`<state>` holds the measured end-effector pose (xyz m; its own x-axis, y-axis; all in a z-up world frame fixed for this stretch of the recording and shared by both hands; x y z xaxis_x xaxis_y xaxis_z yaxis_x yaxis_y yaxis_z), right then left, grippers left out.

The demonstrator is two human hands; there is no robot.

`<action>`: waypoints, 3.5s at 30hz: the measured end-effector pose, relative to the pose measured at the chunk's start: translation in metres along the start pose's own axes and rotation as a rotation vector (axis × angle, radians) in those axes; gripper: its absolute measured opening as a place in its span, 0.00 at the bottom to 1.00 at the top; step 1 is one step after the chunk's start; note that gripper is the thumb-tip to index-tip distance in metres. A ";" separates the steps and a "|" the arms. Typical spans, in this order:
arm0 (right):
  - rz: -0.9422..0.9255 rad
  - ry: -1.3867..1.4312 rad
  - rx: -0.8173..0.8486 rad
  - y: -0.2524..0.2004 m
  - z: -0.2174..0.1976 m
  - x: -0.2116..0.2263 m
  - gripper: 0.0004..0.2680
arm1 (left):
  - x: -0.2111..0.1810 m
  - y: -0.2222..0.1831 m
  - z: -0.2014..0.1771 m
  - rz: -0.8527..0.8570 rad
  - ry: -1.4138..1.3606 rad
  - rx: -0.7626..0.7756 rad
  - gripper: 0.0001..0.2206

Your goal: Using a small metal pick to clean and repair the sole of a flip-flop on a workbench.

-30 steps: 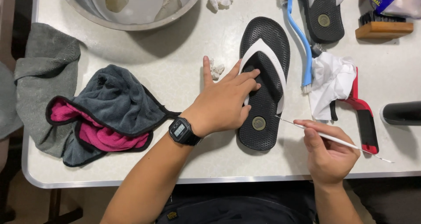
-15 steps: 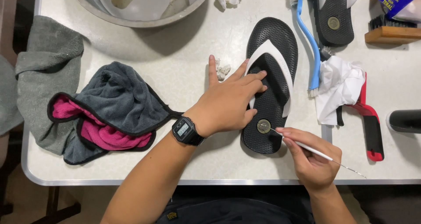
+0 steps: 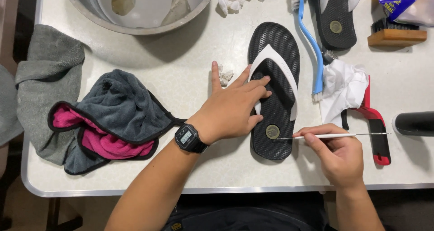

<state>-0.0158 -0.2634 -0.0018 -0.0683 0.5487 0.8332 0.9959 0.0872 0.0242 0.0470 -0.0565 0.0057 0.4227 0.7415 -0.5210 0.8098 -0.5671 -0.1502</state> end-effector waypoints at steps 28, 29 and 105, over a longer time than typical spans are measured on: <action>-0.084 0.566 -0.445 -0.048 -0.059 0.019 0.06 | 0.018 -0.019 -0.062 0.329 -0.140 -0.721 0.10; -0.089 0.570 -0.449 -0.053 -0.063 0.021 0.06 | 0.023 -0.021 -0.064 0.334 -0.134 -0.721 0.10; -0.654 0.173 -0.450 0.013 -0.024 0.052 0.04 | 0.090 0.105 -0.072 -0.380 0.096 -0.513 0.16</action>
<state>-0.0052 -0.2532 0.0551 -0.6712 0.3633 0.6462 0.6886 -0.0173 0.7249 0.1995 -0.0232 0.0035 0.0830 0.8991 -0.4298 0.9918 -0.0325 0.1235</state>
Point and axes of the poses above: each hand's wrist, its own y-axis towards the middle knuckle, its own z-axis out of the palm, x = y × z, the point moved 8 cm from there along y, towards the middle knuckle, and after that the axes turned 3 degrees about -y, right-handed, at the moved point
